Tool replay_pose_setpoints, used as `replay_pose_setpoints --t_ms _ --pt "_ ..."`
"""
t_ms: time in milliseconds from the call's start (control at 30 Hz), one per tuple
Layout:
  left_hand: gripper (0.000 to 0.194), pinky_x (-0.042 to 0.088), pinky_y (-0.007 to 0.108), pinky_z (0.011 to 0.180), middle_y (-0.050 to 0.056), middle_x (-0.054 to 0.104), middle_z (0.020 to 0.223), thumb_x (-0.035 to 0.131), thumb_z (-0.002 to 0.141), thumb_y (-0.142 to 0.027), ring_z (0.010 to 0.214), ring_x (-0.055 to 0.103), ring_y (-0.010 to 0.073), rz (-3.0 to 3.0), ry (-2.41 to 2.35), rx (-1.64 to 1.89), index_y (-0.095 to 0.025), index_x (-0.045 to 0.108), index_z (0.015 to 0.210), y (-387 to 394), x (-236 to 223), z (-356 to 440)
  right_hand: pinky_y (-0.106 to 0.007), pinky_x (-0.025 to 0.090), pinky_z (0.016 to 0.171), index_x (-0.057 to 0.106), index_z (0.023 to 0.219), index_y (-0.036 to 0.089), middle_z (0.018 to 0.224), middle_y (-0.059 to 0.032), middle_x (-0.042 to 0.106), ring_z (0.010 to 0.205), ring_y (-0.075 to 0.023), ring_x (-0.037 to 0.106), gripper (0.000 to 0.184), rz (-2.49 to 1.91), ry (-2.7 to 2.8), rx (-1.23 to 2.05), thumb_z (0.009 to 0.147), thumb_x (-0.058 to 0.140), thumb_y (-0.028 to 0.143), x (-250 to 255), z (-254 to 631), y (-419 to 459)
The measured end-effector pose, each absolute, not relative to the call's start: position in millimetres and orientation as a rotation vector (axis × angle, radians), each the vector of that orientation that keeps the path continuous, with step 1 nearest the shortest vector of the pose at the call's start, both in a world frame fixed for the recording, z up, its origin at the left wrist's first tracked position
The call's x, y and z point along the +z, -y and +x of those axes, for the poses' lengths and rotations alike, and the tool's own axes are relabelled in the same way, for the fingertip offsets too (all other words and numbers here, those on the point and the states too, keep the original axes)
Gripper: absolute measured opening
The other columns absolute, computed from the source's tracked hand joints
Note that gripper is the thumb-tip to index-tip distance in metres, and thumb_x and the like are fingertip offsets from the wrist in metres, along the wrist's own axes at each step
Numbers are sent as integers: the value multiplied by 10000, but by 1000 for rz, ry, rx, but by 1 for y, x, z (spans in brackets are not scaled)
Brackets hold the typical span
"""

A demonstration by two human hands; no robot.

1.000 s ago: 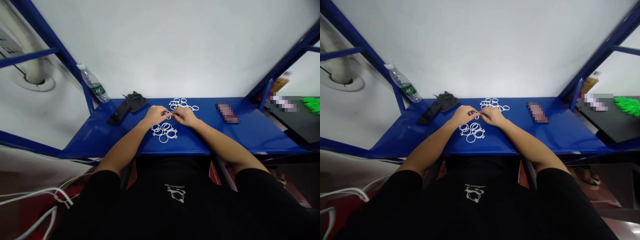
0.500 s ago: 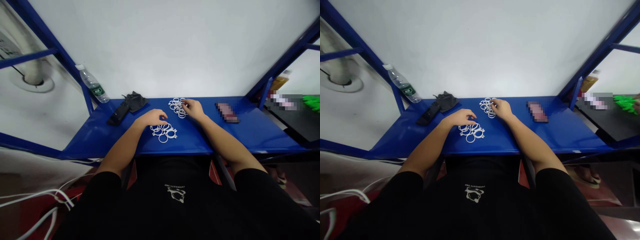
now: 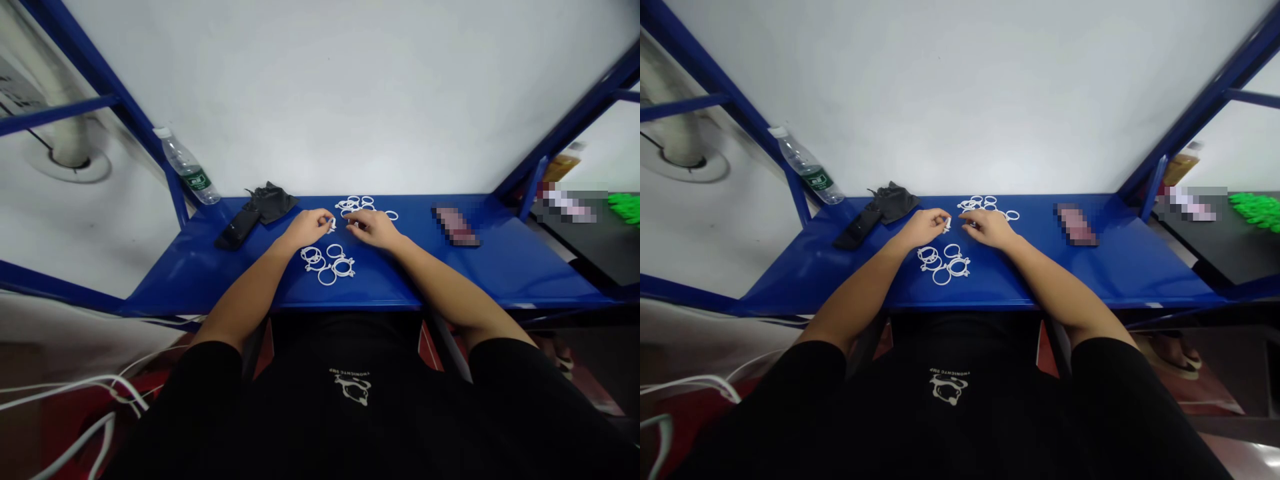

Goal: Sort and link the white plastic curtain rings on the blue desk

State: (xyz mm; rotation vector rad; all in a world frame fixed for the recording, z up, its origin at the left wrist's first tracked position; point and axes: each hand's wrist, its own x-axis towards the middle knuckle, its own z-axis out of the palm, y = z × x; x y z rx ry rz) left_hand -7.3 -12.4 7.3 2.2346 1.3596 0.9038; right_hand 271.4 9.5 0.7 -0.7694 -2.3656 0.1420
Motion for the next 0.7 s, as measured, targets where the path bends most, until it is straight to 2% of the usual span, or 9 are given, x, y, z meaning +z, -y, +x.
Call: replay_pose_setpoints --t_ms 133,300,400,533,600,700 --pt "243 536 329 739 25 812 825 723 1051 -208 735 710 195 2231 -1439 947 -205 866 1247 13 6 -5 -379 608 836 811 1399 254 1153 -89 885 915 -244 790 391 -687 2387 122 1108 701 491 2 266 -4" --pt "229 533 341 746 25 812 815 713 1061 -212 739 705 202 2299 -1415 891 -219 878 1220 17 3 0 -378 622 876 834 1320 254 1188 -108 877 1042 -261 814 334 -641 2431 106 1168 624 465 -1 260 -2" --pt "252 559 348 786 49 848 942 743 1075 -272 790 725 202 2335 -1398 883 -214 864 1289 18 4 1 -388 633 893 840 1291 244 1180 -113 881 1048 -264 820 337 -616 2425 92 1190 585 440 -3 261 -4" --pt "454 594 364 915 85 849 1206 808 1076 -402 907 747 206 2407 -1361 880 -216 788 1490 20 8 1 -394 641 894 846 1269 230 1136 -116 889 1008 -264 822 340 -603 2375 65 1193 601 454 -6 263 -9" --pt "457 590 367 937 87 847 1209 805 1088 -431 931 753 213 2423 -1342 844 -222 789 1494 22 10 1 -399 646 896 846 1284 230 1141 -118 891 1011 -266 825 345 -598 2368 67 1197 599 455 -7 263 -11" --pt "373 572 359 895 81 856 1130 804 1093 -440 910 750 217 2425 -1328 802 -226 843 1395 22 11 2 -418 655 920 842 1330 254 1173 -112 889 1038 -269 823 330 -598 2393 103 1197 596 429 -9 263 -12"
